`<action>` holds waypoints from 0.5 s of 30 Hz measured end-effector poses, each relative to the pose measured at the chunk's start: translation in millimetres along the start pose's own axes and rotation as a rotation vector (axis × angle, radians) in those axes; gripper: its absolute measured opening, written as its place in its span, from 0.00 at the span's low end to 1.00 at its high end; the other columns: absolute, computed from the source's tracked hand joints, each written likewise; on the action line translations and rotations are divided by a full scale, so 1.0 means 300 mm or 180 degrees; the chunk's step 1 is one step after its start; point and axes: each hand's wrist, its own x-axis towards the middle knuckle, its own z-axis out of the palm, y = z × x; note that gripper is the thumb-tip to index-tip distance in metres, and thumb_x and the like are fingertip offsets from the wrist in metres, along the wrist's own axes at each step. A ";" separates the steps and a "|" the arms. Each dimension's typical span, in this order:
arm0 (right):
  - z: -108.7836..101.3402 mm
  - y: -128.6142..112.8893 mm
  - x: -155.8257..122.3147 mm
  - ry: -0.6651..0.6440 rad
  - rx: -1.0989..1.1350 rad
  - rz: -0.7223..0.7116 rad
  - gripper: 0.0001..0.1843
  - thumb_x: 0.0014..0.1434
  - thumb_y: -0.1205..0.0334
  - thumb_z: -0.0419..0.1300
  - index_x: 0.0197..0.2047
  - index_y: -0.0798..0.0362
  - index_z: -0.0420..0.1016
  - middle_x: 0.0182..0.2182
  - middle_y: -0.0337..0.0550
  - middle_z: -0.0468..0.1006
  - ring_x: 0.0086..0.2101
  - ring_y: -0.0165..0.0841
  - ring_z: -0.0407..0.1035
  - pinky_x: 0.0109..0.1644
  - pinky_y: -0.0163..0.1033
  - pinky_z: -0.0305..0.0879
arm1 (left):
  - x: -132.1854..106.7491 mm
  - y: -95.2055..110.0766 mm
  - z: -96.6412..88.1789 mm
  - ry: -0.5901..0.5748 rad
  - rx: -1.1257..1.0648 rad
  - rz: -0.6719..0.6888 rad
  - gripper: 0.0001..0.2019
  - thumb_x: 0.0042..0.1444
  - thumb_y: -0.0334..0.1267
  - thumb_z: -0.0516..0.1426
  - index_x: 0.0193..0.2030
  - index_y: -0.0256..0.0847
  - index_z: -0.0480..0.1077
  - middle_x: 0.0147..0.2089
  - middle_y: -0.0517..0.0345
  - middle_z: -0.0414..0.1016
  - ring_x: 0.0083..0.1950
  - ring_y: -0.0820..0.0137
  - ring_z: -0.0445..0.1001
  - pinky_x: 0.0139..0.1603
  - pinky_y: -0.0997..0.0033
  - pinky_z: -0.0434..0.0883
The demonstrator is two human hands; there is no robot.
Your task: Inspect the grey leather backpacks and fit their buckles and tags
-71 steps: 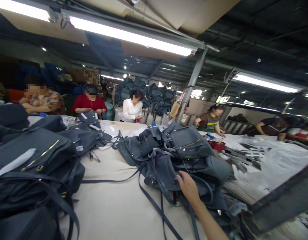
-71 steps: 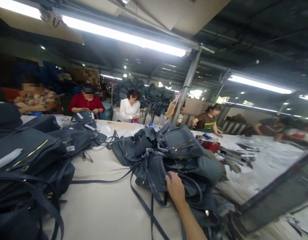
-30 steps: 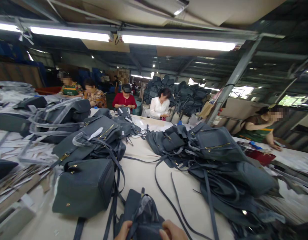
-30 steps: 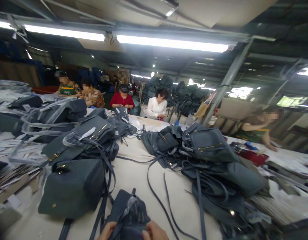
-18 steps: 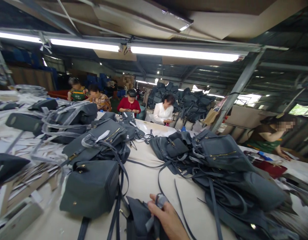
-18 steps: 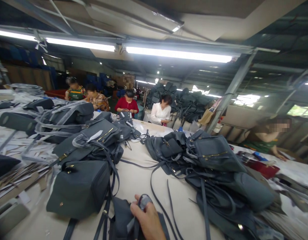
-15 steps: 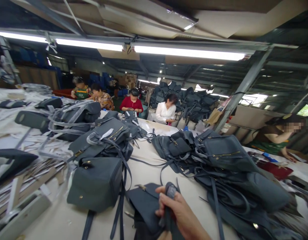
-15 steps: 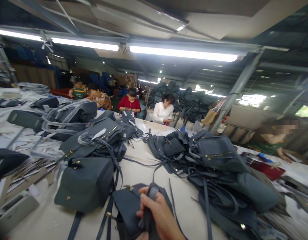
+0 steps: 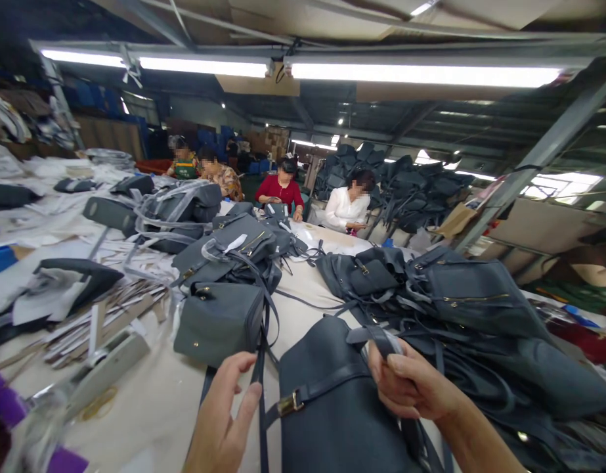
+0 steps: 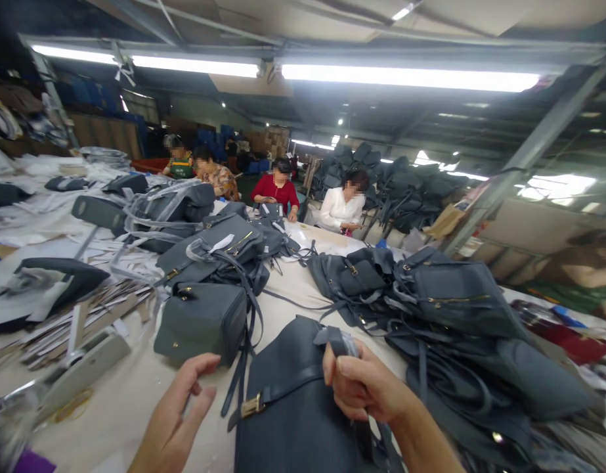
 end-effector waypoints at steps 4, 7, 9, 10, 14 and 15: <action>-0.016 0.027 -0.009 -0.0465 0.0237 0.0406 0.23 0.44 0.42 0.69 0.24 0.56 0.75 0.08 0.21 0.49 0.08 0.15 0.37 0.10 0.24 0.46 | 0.015 -0.119 0.044 -0.1196 -0.1186 -0.1045 0.27 0.53 0.59 0.54 0.51 0.40 0.70 0.45 0.49 0.77 0.46 0.61 0.75 0.42 0.66 0.73; -0.039 0.050 0.019 -0.0459 -0.0036 0.0654 0.27 0.42 0.36 0.66 0.23 0.55 0.73 0.07 0.21 0.50 0.08 0.16 0.36 0.10 0.26 0.46 | -0.043 -0.173 0.114 -0.2129 -0.2466 -0.1844 0.26 0.48 0.55 0.61 0.45 0.34 0.72 0.32 0.52 0.76 0.25 0.72 0.73 0.21 0.78 0.67; -0.055 0.074 0.061 0.0040 -0.1049 0.0737 0.27 0.44 0.34 0.63 0.23 0.54 0.73 0.08 0.24 0.54 0.09 0.19 0.42 0.14 0.29 0.53 | -0.092 -0.171 0.164 -0.2300 -0.2979 -0.2286 0.23 0.45 0.49 0.65 0.42 0.31 0.73 0.28 0.53 0.76 0.18 0.76 0.69 0.14 0.81 0.63; -0.063 0.088 0.083 0.0409 -0.1674 0.0717 0.27 0.44 0.35 0.62 0.23 0.53 0.73 0.10 0.28 0.59 0.11 0.21 0.48 0.17 0.32 0.57 | -0.113 -0.163 0.188 -0.2230 -0.3133 -0.2451 0.22 0.44 0.47 0.66 0.41 0.31 0.73 0.28 0.52 0.76 0.18 0.76 0.70 0.13 0.82 0.63; -0.094 0.136 0.075 0.1844 -0.3097 0.0324 0.22 0.42 0.40 0.65 0.26 0.50 0.70 0.24 0.40 0.72 0.28 0.34 0.65 0.33 0.38 0.63 | -0.165 -0.115 0.266 -0.1909 -0.3324 -0.2662 0.20 0.42 0.42 0.69 0.39 0.31 0.73 0.27 0.51 0.77 0.20 0.73 0.72 0.14 0.80 0.68; -0.098 0.143 0.031 0.2151 -0.3202 0.0265 0.22 0.45 0.39 0.62 0.26 0.50 0.69 0.25 0.40 0.71 0.29 0.35 0.64 0.34 0.38 0.61 | -0.169 -0.103 0.278 -0.1949 -0.3331 -0.2663 0.20 0.41 0.42 0.69 0.38 0.31 0.73 0.27 0.51 0.77 0.20 0.72 0.73 0.15 0.80 0.69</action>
